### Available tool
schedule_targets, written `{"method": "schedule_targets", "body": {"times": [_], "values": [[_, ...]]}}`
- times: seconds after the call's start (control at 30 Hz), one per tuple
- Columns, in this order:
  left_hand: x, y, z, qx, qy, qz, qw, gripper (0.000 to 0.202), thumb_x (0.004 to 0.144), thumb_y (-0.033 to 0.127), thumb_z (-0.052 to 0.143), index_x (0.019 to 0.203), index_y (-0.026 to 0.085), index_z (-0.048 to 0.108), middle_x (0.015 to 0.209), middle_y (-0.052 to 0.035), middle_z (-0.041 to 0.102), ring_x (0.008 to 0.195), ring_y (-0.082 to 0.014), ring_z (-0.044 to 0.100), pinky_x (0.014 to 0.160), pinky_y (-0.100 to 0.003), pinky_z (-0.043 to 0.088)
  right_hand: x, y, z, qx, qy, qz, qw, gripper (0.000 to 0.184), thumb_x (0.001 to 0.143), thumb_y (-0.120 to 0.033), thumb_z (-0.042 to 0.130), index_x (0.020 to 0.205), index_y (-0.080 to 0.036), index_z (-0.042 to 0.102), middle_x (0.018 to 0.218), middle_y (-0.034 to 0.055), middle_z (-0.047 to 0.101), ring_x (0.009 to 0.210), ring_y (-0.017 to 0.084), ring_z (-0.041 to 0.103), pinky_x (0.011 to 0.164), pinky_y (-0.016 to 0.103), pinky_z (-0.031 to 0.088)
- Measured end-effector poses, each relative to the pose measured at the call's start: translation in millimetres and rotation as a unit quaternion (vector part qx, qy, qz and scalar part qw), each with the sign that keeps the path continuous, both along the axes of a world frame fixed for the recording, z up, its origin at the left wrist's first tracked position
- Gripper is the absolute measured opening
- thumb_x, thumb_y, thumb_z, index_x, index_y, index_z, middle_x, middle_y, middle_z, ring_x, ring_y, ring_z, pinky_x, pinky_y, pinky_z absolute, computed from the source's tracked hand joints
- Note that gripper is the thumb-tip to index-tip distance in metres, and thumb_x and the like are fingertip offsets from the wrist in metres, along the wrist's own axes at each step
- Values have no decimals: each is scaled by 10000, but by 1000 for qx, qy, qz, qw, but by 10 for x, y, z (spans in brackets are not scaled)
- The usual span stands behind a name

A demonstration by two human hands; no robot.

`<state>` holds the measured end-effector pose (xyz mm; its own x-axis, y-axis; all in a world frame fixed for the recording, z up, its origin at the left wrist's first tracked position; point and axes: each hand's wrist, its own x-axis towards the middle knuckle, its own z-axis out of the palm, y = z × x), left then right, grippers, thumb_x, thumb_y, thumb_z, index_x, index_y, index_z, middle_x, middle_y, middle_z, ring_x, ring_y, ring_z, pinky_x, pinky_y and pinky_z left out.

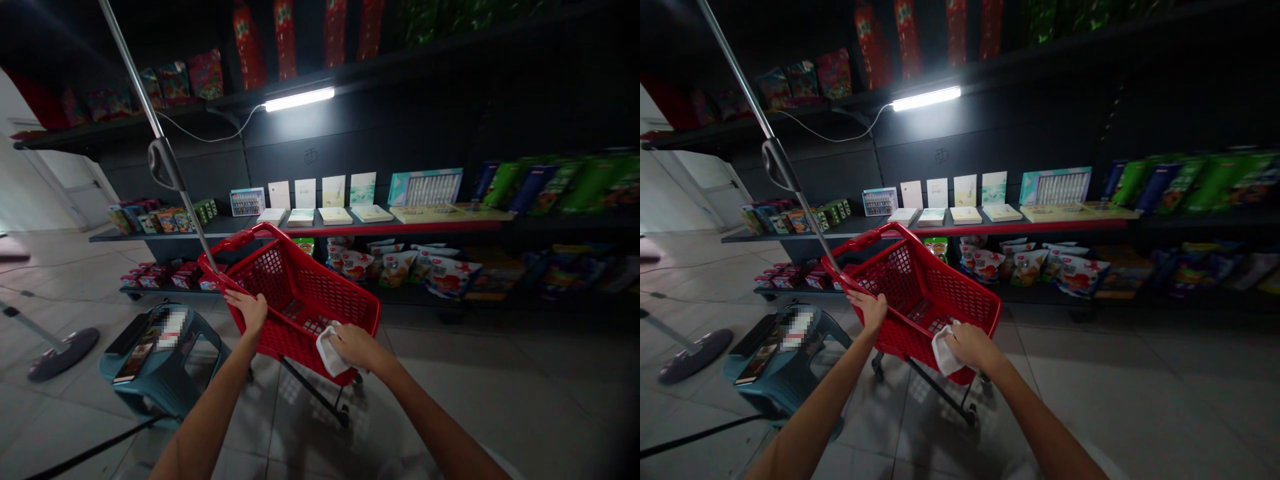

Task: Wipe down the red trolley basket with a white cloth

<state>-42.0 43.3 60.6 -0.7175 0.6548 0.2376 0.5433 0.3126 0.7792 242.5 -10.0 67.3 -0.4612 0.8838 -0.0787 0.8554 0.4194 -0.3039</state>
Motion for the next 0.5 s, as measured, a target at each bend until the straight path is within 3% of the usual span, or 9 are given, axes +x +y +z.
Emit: {"method": "schedule_targets", "body": {"times": [0.2,0.37,0.5], "values": [[-58,-56,71,18,-27,-51,998,1000,826,226,520,1578,-137,-31,1681,-374,-17,1608,-375,-23,1312,-498,135,-205,-209,37,4,-8,24,1000,398,1026,-262,356,1042,-116,726,1100,220,746,1023,307,734,835,357,474],[80,-172,-3,-8,-51,-105,993,969,865,238,522,1611,-81,-7,1708,-298,119,1602,-307,188,1301,-375,226,-358,-335,55,16,20,29,999,339,999,-244,382,1048,-136,700,1094,190,748,992,273,728,810,324,450],[142,-171,0,-21,-60,-99,993,921,894,225,489,1624,-59,4,1702,-285,173,1569,-316,292,1285,-377,273,-477,-366,-20,22,101,38,994,229,947,-213,436,1036,-158,640,1033,137,736,992,238,693,843,300,421]]}}
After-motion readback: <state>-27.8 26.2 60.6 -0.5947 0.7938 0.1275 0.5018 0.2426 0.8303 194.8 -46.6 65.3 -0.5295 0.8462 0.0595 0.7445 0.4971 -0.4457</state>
